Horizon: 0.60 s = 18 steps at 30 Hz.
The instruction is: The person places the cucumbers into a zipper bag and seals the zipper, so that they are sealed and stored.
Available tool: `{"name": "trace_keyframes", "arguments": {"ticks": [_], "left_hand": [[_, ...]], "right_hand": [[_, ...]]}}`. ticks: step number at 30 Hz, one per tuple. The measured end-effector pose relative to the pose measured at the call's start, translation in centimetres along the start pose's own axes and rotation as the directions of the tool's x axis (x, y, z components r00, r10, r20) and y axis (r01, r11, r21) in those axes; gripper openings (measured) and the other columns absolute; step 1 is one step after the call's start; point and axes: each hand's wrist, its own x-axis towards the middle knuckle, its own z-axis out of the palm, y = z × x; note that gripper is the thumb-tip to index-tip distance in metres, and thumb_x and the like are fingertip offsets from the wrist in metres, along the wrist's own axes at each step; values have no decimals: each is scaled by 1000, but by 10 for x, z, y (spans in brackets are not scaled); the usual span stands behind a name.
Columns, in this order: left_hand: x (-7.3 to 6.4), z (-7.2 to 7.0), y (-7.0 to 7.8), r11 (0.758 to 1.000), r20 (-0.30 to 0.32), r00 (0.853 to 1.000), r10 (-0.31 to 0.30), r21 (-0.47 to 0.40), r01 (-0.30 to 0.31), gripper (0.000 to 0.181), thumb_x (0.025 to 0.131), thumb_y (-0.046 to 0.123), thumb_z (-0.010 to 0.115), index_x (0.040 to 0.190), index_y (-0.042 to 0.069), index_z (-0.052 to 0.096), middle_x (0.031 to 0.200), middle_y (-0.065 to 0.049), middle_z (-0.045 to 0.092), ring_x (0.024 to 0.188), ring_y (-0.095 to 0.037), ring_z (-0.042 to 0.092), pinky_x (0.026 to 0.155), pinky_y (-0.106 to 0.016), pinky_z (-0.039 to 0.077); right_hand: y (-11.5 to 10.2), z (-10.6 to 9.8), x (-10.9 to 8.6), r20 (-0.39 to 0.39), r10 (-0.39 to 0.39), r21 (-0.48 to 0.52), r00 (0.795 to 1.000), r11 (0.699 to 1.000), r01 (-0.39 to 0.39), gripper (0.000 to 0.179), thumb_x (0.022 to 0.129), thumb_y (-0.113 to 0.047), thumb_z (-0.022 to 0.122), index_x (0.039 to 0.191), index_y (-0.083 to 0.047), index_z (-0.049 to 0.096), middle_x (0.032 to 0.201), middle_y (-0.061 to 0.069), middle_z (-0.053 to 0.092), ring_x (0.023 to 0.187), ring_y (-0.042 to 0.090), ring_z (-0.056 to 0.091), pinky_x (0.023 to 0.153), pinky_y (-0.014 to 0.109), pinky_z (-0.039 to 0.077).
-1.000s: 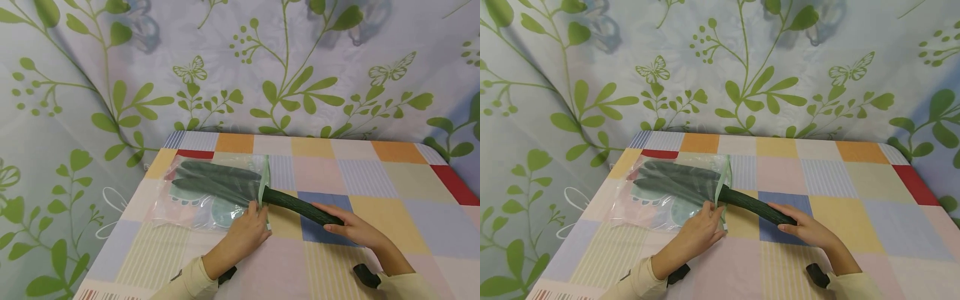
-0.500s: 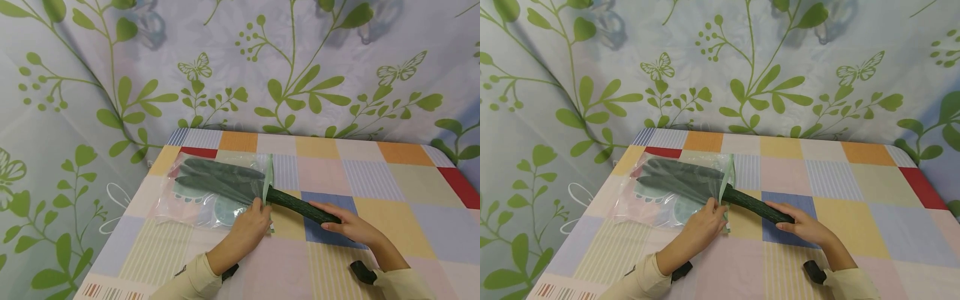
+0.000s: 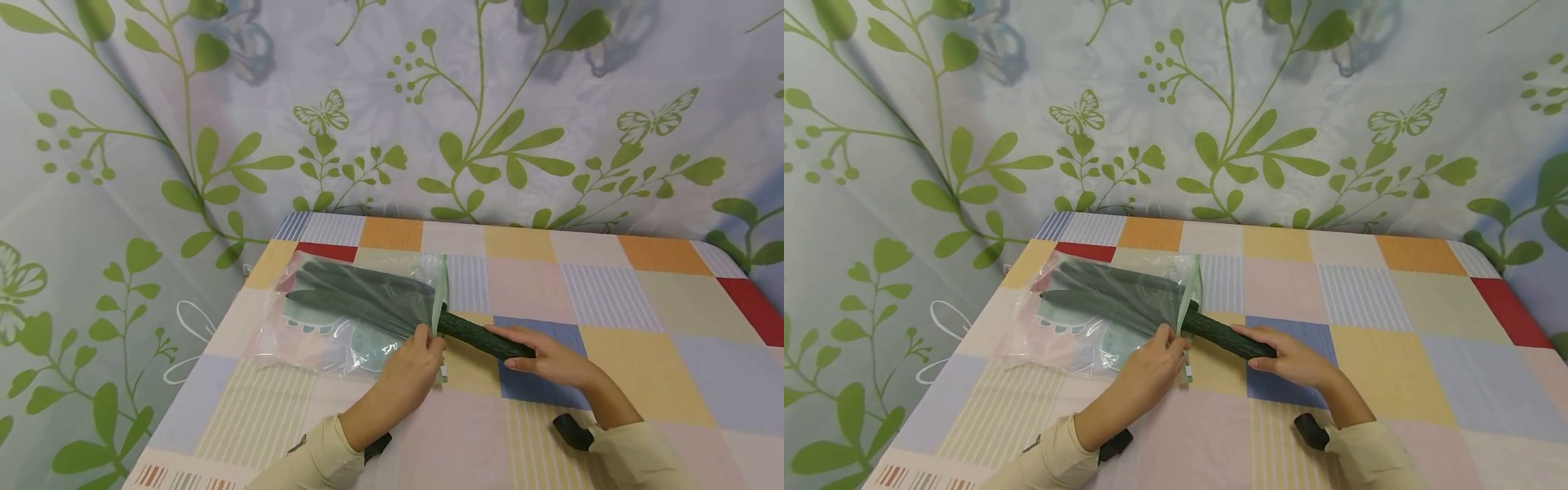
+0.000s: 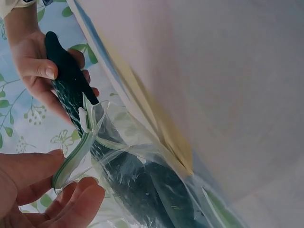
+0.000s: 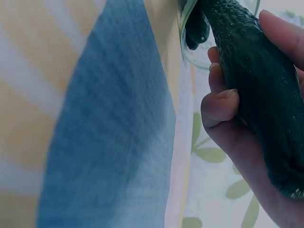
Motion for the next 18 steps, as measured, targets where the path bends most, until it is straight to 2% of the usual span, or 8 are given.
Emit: {"name": "trace_keyframes", "arguments": {"ticks": [2, 6, 8, 11, 13, 18], "left_hand": [[0, -1, 0, 1000, 2, 1000, 1, 3, -1, 13, 78, 16, 71, 79, 10, 60, 78, -3, 44, 55, -9, 50, 40, -17, 41], [0, -1, -1, 1000, -8, 1000, 1, -5, -1, 14, 76, 16, 72, 79, 11, 60, 78, -3, 44, 57, -9, 50, 41, -17, 41], [0, -1, -2, 1000, -15, 1000, 1, -16, -2, 14, 76, 15, 72, 79, 11, 60, 78, -3, 44, 58, -9, 50, 41, -17, 41], [0, -2, -2, 1000, -10, 1000, 1, -29, -1, 12, 77, 13, 71, 80, 10, 60, 79, -3, 45, 60, -9, 51, 42, -17, 42], [0, -4, -2, 999, 5, 1000, -1, -32, 1, 10, 79, 12, 69, 81, 9, 60, 79, -3, 45, 60, -9, 51, 43, -16, 42], [1, -6, -1, 1000, 38, 999, 3, -30, -2, 8, 80, 8, 67, 85, 10, 61, 81, -3, 45, 59, -10, 50, 45, -16, 43]], "right_hand": [[-1, 1, 5, 12, -12, 9, 1000, 1000, 12, 54, 90, -9, 54, 139, -2, 33, 116, 18, 49, 90, 11, 49, 72, 25, 41], [-3, 2, 15, 5, -14, -10, 1000, 1000, 14, 55, 89, -11, 55, 139, -5, 35, 123, 20, 48, 103, 21, 48, 76, 26, 41], [-4, 3, 22, 3, -31, -16, 1000, 999, 31, 54, 88, -9, 56, 139, -5, 36, 120, 18, 50, 100, 23, 49, 75, 26, 42], [-4, 6, 32, 19, -72, -13, 997, 997, 72, 54, 89, -8, 56, 139, -4, 36, 116, 14, 51, 96, 16, 49, 74, 26, 42], [-4, 9, 40, 33, -85, 5, 996, 996, 84, 54, 89, -8, 55, 139, -3, 35, 113, 12, 52, 86, 12, 48, 71, 26, 42], [-6, 15, 54, 49, -82, -2, 995, 997, 83, 53, 90, -11, 55, 138, -3, 36, 115, 14, 52, 88, 12, 47, 72, 26, 41]]}}
